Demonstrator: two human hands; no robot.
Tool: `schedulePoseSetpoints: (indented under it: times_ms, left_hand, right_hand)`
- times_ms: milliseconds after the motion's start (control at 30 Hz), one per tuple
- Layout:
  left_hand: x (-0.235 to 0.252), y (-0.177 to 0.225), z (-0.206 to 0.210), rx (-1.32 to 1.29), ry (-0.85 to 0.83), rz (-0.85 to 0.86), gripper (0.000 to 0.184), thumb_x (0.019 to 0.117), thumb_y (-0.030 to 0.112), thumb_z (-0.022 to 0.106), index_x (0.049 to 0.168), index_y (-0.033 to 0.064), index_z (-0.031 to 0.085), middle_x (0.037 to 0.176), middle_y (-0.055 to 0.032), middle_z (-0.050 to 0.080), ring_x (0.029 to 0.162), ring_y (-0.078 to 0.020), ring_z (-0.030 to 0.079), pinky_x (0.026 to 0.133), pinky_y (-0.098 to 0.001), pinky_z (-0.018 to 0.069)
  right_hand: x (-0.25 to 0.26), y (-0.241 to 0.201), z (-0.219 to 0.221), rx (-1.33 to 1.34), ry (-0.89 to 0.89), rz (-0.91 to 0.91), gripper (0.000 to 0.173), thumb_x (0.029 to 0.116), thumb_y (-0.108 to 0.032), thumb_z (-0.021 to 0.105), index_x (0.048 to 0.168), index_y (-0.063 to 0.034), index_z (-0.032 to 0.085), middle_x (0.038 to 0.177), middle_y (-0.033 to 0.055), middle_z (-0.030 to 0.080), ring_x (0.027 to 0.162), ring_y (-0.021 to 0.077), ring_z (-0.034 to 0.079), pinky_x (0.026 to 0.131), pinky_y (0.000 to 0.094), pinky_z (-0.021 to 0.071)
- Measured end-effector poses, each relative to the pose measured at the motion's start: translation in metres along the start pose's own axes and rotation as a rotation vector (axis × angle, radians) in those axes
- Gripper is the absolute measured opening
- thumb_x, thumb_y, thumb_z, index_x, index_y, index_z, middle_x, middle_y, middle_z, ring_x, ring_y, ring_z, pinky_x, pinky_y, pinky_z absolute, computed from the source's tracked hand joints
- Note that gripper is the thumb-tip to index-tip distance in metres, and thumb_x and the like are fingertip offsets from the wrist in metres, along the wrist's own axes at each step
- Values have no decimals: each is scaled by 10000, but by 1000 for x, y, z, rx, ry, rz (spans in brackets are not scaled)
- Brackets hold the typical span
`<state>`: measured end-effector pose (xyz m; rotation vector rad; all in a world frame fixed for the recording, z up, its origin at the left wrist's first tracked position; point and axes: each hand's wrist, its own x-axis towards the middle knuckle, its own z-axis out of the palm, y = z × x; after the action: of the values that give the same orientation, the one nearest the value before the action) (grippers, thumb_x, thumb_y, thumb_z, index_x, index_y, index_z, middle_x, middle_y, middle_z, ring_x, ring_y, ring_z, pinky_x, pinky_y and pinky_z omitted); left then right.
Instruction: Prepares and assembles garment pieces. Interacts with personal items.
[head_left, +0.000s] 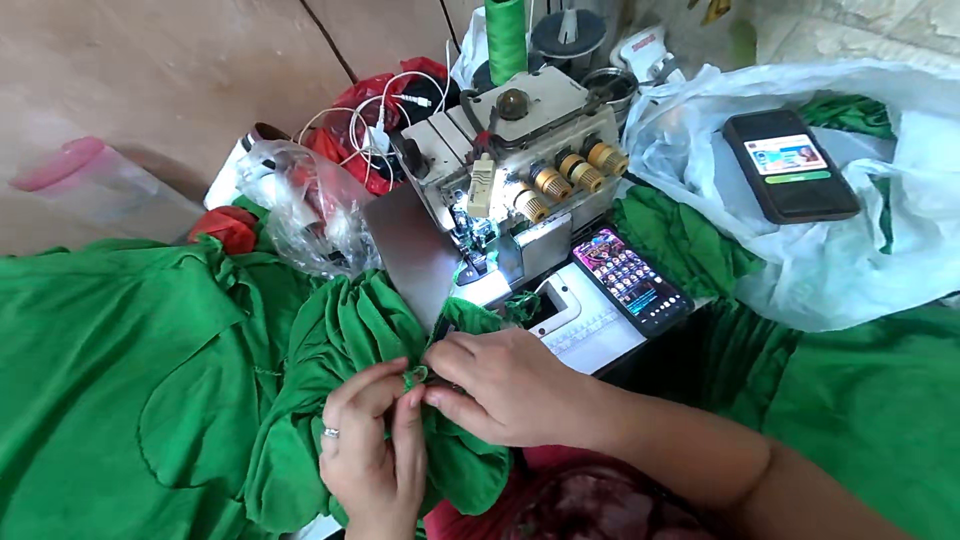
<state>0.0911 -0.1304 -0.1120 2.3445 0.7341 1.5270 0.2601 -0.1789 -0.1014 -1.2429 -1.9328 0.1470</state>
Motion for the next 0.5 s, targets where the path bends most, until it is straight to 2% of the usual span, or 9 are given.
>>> schedulePoseSetpoints:
  times_ms: [100, 200, 267, 300, 367, 433, 500]
  left_hand:
    - [-3, -1, 2, 20, -9, 28, 248, 1078, 322, 516, 984, 99, 571, 1066, -12, 635, 1048, 1, 617, 890, -134, 496]
    - [-2, -2, 3, -16, 10, 11, 264, 1088, 331, 487, 987, 101, 567, 1062, -3, 635, 1004, 18, 621, 839, -121, 507]
    - [-2, -3, 3, -44, 7, -32, 283, 1095, 341, 461, 1009, 87, 555, 1043, -9, 652, 912, 38, 623, 765, -108, 506]
    - [-2, -2, 2, -53, -16, -77, 306, 1091, 358, 466, 1047, 67, 548, 1025, -16, 669, 820, 48, 609, 701, -107, 496]
    - [-1, -2, 0, -45, -120, -196, 391, 1045, 384, 566, 1165, 16, 514, 1026, -30, 708, 669, 36, 571, 587, -130, 480]
    - [0, -4, 0, -12, -198, -263, 460, 969, 316, 682, 1229, -23, 512, 985, -31, 722, 674, 1, 580, 580, -164, 479]
    - [3, -3, 0, 8, -187, -237, 405, 957, 243, 683, 1210, -31, 526, 937, -24, 706, 695, -2, 585, 599, -162, 483]
  right_hand:
    - [-3, 2, 1, -23, 8, -9, 288, 1047, -263, 488, 921, -66, 655, 760, 65, 640, 607, 184, 636, 472, 329, 476]
    - [-9, 5, 1, -24, 12, -11, 320, 1064, -273, 457, 900, -81, 655, 736, 53, 631, 599, 176, 628, 468, 328, 470]
    - [-16, 9, -2, -34, 27, 6, 335, 1068, -279, 447, 922, -79, 672, 764, 55, 660, 627, 175, 651, 490, 336, 497]
    - [-18, 12, -7, -62, 36, 34, 340, 1065, -281, 451, 935, -70, 684, 787, 64, 683, 643, 185, 670, 504, 355, 521]
    - [-17, 22, -21, -175, 45, 113, 339, 1053, -283, 476, 955, -54, 705, 800, 83, 695, 641, 219, 681, 511, 404, 540]
    - [-10, 35, -35, -316, 18, 172, 314, 1032, -296, 526, 948, -47, 700, 782, 93, 667, 614, 249, 668, 484, 430, 531]
    - [2, 43, -43, -424, -52, 194, 272, 1008, -289, 577, 912, -51, 664, 756, 91, 627, 597, 267, 651, 461, 431, 509]
